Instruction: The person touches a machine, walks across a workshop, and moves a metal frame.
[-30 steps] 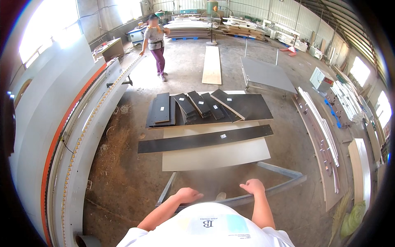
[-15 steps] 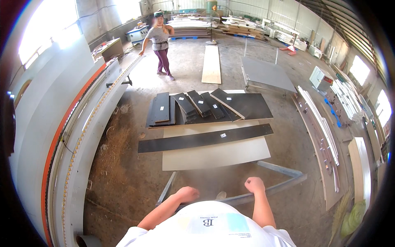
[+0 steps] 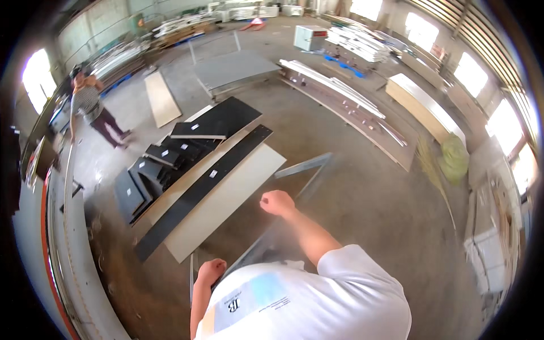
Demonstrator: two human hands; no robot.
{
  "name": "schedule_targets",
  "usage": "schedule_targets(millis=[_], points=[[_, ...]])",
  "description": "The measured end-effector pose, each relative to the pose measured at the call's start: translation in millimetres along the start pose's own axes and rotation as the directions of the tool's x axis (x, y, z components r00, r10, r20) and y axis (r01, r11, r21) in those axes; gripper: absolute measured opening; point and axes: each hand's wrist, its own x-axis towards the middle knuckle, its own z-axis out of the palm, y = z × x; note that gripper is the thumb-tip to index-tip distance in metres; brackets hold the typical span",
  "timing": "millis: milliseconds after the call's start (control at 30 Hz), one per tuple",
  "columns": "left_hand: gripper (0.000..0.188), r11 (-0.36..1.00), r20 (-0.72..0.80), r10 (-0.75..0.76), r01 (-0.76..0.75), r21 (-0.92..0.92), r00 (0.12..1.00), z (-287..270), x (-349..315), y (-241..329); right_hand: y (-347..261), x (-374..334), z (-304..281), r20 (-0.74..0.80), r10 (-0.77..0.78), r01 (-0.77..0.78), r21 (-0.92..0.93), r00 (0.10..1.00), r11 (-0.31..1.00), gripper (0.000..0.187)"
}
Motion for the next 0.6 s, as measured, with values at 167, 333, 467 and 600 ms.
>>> schedule_targets(millis=[167, 333, 467, 600], points=[[0.026, 0.997, -0.096, 0.061, -0.065, -0.043, 0.994, 8, -6, -17, -5, -2, 6, -0.07, -0.057, 0.056, -0.014, 0.996, 0.998, 0.027], [0.025, 0.993, -0.168, 0.085, -0.097, -0.064, 0.982, 3, -10, -5, -4, -1, 4, -0.072, -0.05, 0.049, -0.02, 0.996, 0.999, 0.028], [0.03, 0.993, -0.304, 0.031, 0.004, 0.116, 0.952, -2, -36, 5, -6, -1, 9, 0.083, -0.034, 0.047, -0.161, 0.996, 0.986, 0.033], [0.043, 0.95, -0.392, -0.12, 0.22, 0.221, 0.912, -2, -57, 3, -3, 2, 6, 0.217, -0.035, 0.093, -0.265, 0.976, 0.96, 0.032]])
